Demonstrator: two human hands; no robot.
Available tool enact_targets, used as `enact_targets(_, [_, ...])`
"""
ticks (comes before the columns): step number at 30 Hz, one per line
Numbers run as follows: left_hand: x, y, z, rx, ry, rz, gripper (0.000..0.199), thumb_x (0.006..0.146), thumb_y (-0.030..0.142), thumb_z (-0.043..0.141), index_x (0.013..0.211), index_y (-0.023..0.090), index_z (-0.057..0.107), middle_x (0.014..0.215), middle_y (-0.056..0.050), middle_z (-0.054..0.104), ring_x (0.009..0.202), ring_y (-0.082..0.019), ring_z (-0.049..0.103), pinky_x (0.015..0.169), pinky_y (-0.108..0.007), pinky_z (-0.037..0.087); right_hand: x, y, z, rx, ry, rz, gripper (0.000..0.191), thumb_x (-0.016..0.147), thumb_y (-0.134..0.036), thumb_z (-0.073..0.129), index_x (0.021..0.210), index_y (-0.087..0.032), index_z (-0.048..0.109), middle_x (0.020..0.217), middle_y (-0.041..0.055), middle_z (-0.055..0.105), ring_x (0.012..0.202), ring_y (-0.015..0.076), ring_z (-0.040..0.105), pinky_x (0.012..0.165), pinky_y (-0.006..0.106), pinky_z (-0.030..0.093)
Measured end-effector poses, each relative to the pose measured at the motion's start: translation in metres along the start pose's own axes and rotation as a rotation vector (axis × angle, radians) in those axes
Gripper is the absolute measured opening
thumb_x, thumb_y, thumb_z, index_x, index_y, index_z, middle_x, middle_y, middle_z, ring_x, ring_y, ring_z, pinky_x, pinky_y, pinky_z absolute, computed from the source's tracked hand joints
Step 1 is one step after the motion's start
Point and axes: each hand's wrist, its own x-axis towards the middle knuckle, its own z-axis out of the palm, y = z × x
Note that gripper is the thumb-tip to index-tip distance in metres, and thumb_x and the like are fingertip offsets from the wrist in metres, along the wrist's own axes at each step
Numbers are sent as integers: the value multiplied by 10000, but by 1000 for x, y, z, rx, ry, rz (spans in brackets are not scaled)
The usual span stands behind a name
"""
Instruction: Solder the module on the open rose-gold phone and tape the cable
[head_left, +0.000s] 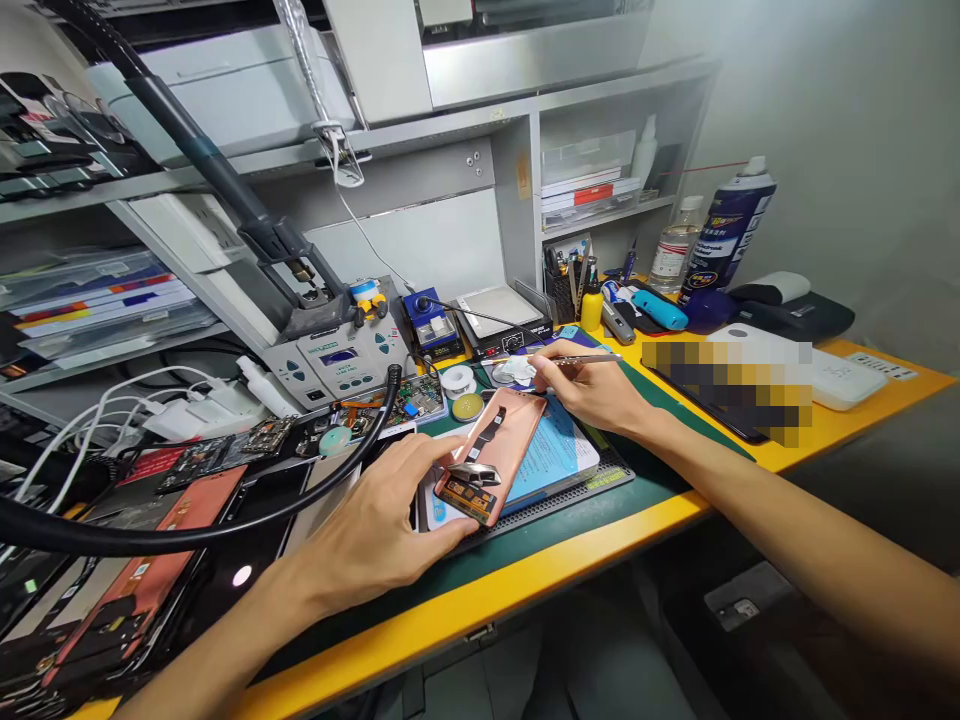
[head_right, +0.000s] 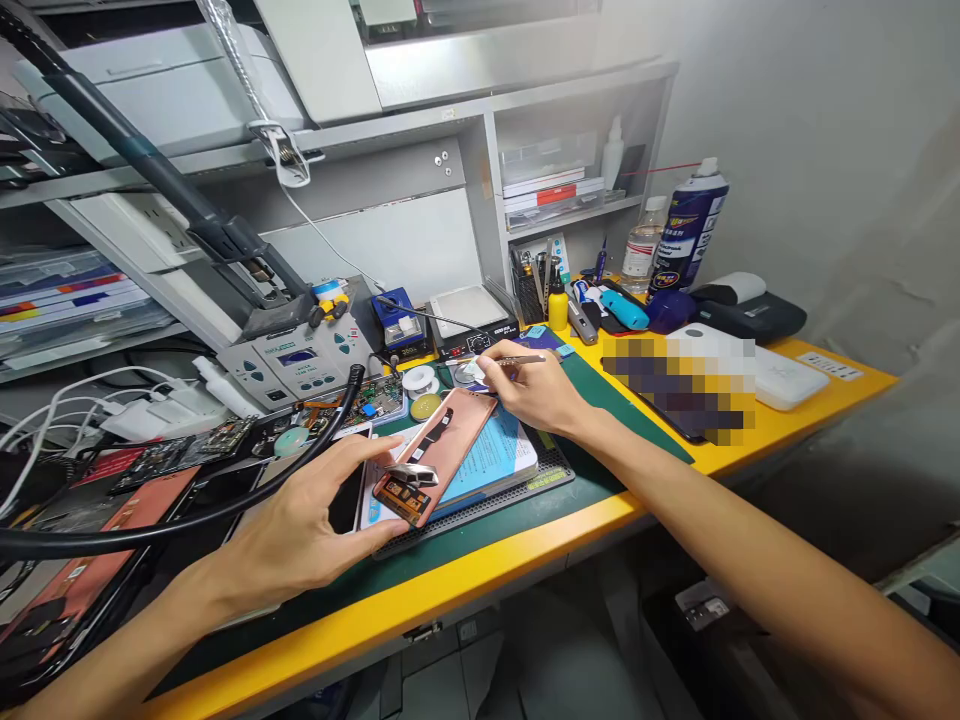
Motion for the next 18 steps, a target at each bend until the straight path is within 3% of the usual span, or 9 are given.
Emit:
enact_targets(6, [8, 15, 16, 0, 88, 11, 473, 1029, 497, 710, 1395, 213, 616, 1149, -65, 730, 990, -225, 724, 883, -433, 639, 4, 2, -1, 52, -45, -22, 268, 1093, -415, 697, 1144, -155, 737, 1037, 46, 763, 840, 173, 739, 782, 360, 651])
enact_targets(14, [10, 20, 28, 20, 173, 17, 463, 1050, 567, 664, 1349, 213, 642, 1069, -46, 715, 906, -200, 697, 840, -410, 629, 19, 4, 6, 142, -144, -27, 287, 1097, -427, 688, 1169, -154, 738, 1083, 61, 771, 902, 192, 757, 828, 389, 659])
enact_targets(18, [10, 20, 31, 6, 192, -3, 441, 1031, 511, 703, 1348, 215, 621, 1040, -35, 704, 910, -208, 686, 838, -410, 613, 29, -1, 12, 130, -214, -44, 276, 1093, -422, 695, 1123, -152, 744, 1057, 56, 773, 913, 196, 760, 840, 395, 657])
